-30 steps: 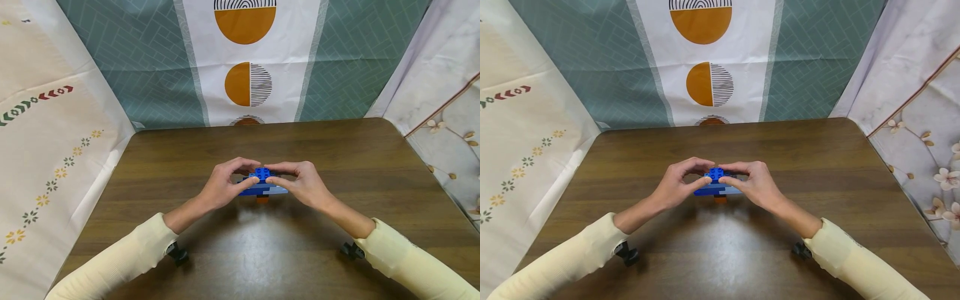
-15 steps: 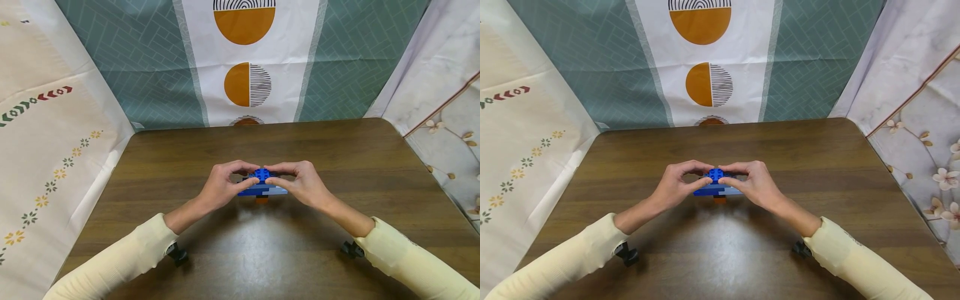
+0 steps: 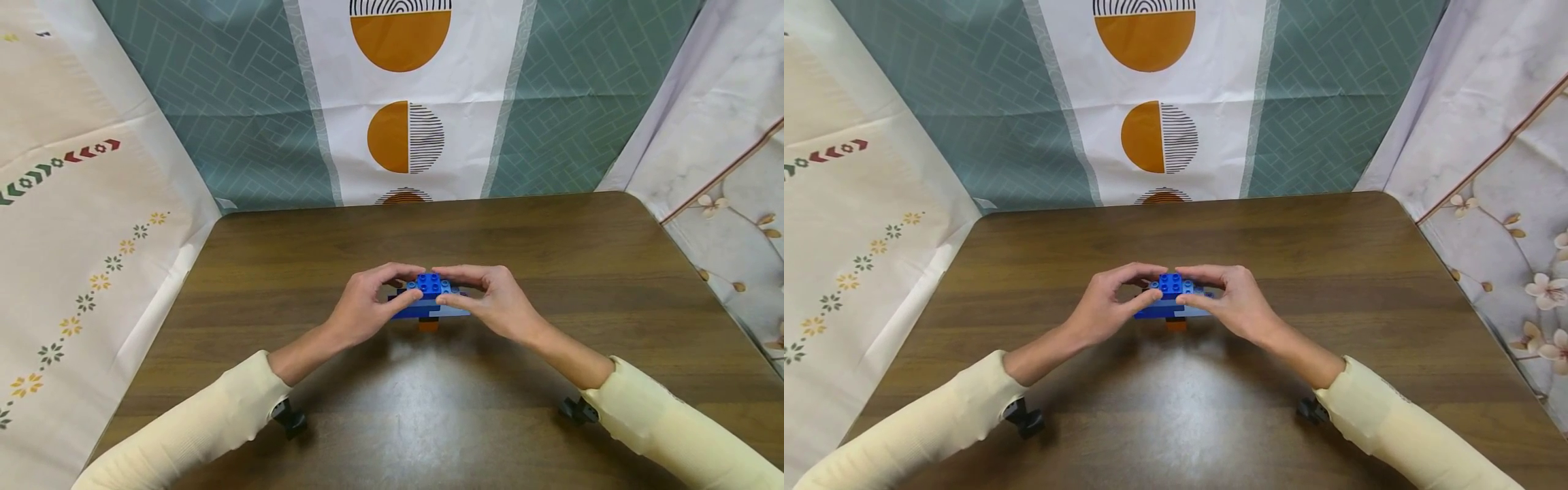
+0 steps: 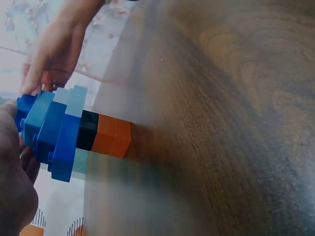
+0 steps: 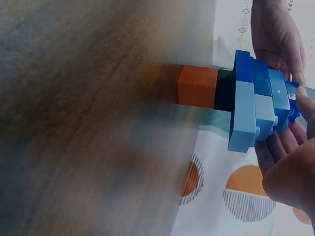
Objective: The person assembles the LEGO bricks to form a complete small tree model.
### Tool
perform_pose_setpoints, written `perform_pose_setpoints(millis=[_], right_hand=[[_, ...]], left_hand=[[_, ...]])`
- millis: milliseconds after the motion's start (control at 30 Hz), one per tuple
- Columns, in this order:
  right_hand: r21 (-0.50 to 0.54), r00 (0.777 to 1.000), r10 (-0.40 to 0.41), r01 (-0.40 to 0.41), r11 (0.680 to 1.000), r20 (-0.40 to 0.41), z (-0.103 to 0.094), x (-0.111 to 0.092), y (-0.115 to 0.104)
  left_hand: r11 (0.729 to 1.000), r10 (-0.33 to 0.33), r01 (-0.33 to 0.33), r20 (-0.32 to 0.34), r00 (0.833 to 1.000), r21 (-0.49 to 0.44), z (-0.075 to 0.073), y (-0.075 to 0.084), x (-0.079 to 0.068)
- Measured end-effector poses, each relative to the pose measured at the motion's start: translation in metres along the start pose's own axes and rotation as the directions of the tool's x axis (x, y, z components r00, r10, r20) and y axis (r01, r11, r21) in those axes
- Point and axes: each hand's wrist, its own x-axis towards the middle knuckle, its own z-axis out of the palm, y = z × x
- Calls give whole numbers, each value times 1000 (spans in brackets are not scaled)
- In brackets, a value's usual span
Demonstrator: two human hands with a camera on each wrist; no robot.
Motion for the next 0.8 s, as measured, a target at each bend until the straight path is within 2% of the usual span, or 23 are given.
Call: perform_pose_setpoints(millis=[233, 333, 467, 600, 800], right_hand=[[-26, 997, 59, -57, 998, 52, -2, -9, 14], [-39, 996, 77, -75, 996, 53, -4, -13, 20], [-62, 995, 91, -89, 994, 41, -6, -18, 26], [-69, 995, 99, -97, 993, 31, -8, -23, 32], [-65, 996, 85, -84, 994, 6, -8, -27, 36]], left_hand=[[997, -72, 71, 39, 997, 23, -11, -9, -13], [992, -120, 118, 72, 990, 41, -14, -15, -22], [988, -150, 145, 95, 984, 55, -16, -22, -35], [985, -169, 166, 87, 982, 47, -15, -26, -44], [979, -202, 200, 41, 979, 43, -10, -29, -50]])
